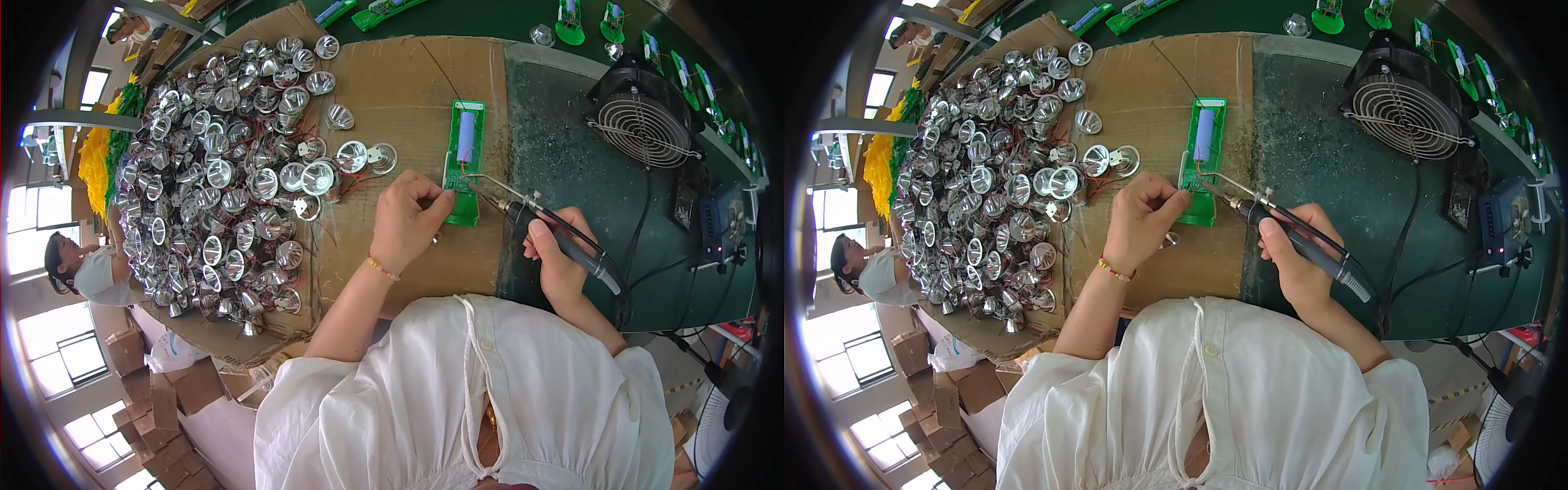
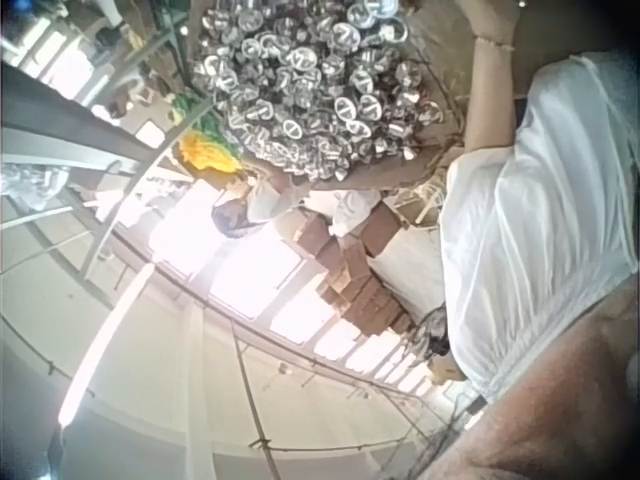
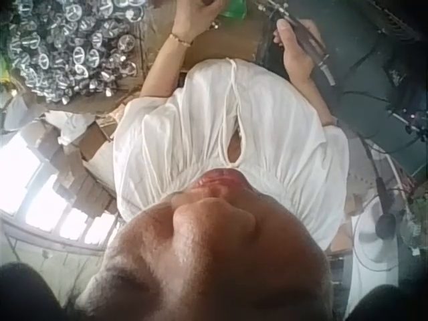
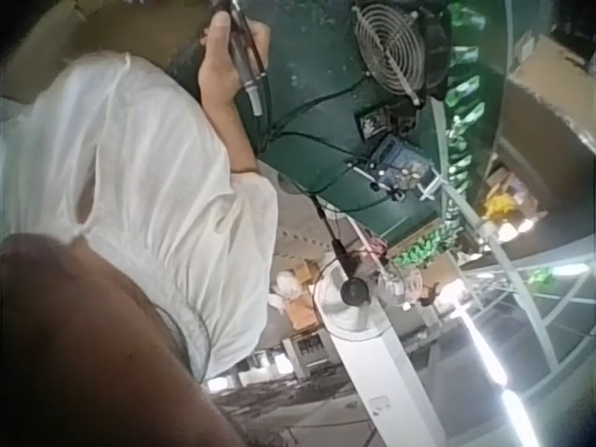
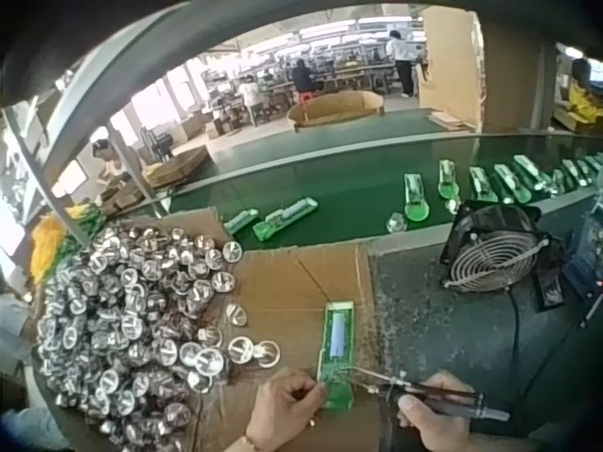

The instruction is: Soldering wires and circuit components onto LED bulb assemblies at a factory workstation.

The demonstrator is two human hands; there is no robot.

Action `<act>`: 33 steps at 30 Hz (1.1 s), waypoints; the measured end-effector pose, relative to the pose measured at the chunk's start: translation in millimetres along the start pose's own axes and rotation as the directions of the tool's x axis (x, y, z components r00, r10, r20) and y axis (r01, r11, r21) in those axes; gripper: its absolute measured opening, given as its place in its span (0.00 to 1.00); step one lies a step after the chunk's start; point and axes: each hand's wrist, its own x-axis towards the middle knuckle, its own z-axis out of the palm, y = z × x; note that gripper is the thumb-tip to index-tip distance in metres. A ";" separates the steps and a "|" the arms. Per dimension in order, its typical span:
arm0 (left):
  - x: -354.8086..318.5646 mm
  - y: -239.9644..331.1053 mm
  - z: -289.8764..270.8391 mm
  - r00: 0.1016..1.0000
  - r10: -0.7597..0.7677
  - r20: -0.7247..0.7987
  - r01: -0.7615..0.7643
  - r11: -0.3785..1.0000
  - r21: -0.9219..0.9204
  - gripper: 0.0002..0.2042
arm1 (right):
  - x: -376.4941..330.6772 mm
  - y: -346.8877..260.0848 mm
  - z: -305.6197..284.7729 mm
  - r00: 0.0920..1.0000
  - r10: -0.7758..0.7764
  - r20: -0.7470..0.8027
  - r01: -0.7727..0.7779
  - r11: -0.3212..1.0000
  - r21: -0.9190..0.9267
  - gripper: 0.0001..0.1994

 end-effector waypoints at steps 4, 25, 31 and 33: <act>0.0 0.3 -1.9 1.000 -0.004 -0.001 0.004 1.000 0.008 0.07 | 2.1 1.1 -5.9 1.000 -0.026 -0.005 0.026 1.000 0.008 0.08; 287.9 23.7 10.6 0.877 0.419 -0.236 -0.190 0.752 0.631 0.27 | 8.5 22.7 -49.4 0.983 0.016 -0.183 -0.040 0.991 -0.130 0.07; 313.3 -35.2 -62.2 0.979 0.040 0.200 -0.183 0.603 0.776 0.34 | 5.6 26.0 -51.0 0.995 -0.033 -0.092 0.012 0.977 -0.213 0.07; 283.6 -11.5 -51.6 0.979 0.056 0.195 -0.194 0.541 0.818 0.31 | 5.7 29.3 -54.9 0.993 -0.048 -0.107 0.023 0.973 -0.228 0.07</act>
